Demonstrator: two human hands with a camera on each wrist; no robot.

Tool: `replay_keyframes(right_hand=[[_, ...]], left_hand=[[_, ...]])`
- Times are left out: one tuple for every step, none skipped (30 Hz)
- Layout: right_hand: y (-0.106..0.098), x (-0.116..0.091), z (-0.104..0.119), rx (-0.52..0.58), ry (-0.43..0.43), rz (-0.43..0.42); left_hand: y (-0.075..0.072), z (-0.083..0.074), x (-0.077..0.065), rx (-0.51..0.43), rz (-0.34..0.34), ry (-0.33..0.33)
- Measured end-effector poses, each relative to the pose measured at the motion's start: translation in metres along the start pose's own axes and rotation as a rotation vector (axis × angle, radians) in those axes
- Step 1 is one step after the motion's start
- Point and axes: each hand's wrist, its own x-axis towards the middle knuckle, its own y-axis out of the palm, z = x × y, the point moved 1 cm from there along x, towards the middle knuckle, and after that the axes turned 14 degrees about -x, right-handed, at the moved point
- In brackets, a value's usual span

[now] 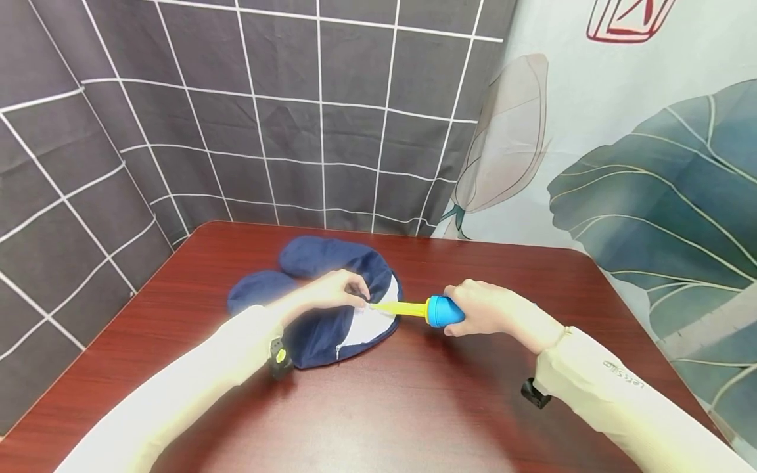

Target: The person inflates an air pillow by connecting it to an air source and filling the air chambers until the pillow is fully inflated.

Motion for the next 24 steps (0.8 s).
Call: replay_keyframes(right_hand=[[0.000,0.000,0.000,-0.006,0.001,-0.002],[0.000,0.000,0.000,-0.013,0.002,-0.004],[0.000,0.000,0.000,-0.023,0.003,-0.011],[0.000,-0.001,-0.001,-0.035,0.003,-0.020],[0.000,-0.001,-0.001,-0.049,0.003,-0.030],[0.000,-0.001,-0.001,-0.064,0.005,-0.041],[-0.001,-0.002,0.000,-0.077,0.004,-0.053],[0.000,-0.002,0.000,-0.088,0.003,-0.064],[0.000,-0.002,0.000,-0.097,0.002,-0.075],[0.000,-0.002,0.000,-0.106,0.003,-0.080],[0.000,-0.003,0.000,-0.108,0.004,-0.082],[0.000,-0.003,0.000,-0.110,0.004,-0.082],[0.000,-0.003,0.000,-0.110,0.005,-0.080],[0.001,-0.003,0.000,-0.109,0.009,-0.077],[0.001,-0.003,0.000,-0.108,0.013,-0.073],[0.001,-0.003,0.000,-0.106,0.014,-0.071],[0.001,-0.003,0.000,-0.105,0.015,-0.069],[0.001,-0.003,0.000,-0.105,0.019,-0.069],[0.001,-0.003,0.000,-0.104,0.021,-0.069],[0.001,-0.002,0.000,-0.103,0.017,-0.070],[0.001,-0.002,0.000,-0.103,0.015,-0.070],[0.001,-0.002,0.000,-0.103,0.014,-0.069],[0.002,-0.002,0.000,-0.104,0.016,-0.066],[0.002,-0.002,0.000,-0.104,0.020,-0.064]], left_hand=[[-0.001,0.000,0.000,-0.009,-0.001,0.007],[-0.001,-0.001,-0.001,-0.019,-0.004,0.012],[-0.002,-0.001,-0.001,-0.028,-0.012,0.011],[-0.003,-0.002,-0.001,-0.037,-0.023,0.008],[-0.004,-0.003,-0.001,-0.045,-0.037,0.008],[-0.005,-0.004,-0.002,-0.055,-0.052,0.013],[-0.006,-0.005,-0.002,-0.064,-0.069,0.028],[-0.006,-0.007,-0.002,-0.075,-0.084,0.046],[-0.007,-0.009,-0.002,-0.081,-0.100,0.068],[-0.007,-0.011,-0.002,-0.088,-0.114,0.093],[-0.008,-0.013,-0.002,-0.092,-0.124,0.115],[-0.007,-0.015,-0.002,-0.101,-0.132,0.135],[-0.006,-0.018,-0.001,-0.114,-0.137,0.146],[-0.005,-0.020,-0.001,-0.129,-0.141,0.151],[-0.004,-0.022,0.000,-0.144,-0.143,0.158],[-0.002,-0.024,0.001,-0.161,-0.145,0.161],[0.001,-0.026,0.001,-0.179,-0.147,0.163],[0.003,-0.027,0.002,-0.201,-0.147,0.164],[0.006,-0.028,0.003,-0.224,-0.146,0.168],[0.008,-0.029,0.004,-0.243,-0.142,0.174],[0.011,-0.030,0.005,-0.263,-0.136,0.181],[0.015,-0.031,0.006,-0.280,-0.130,0.186],[0.018,-0.032,0.007,-0.296,-0.122,0.191],[0.022,-0.033,0.007,-0.310,-0.114,0.199]])
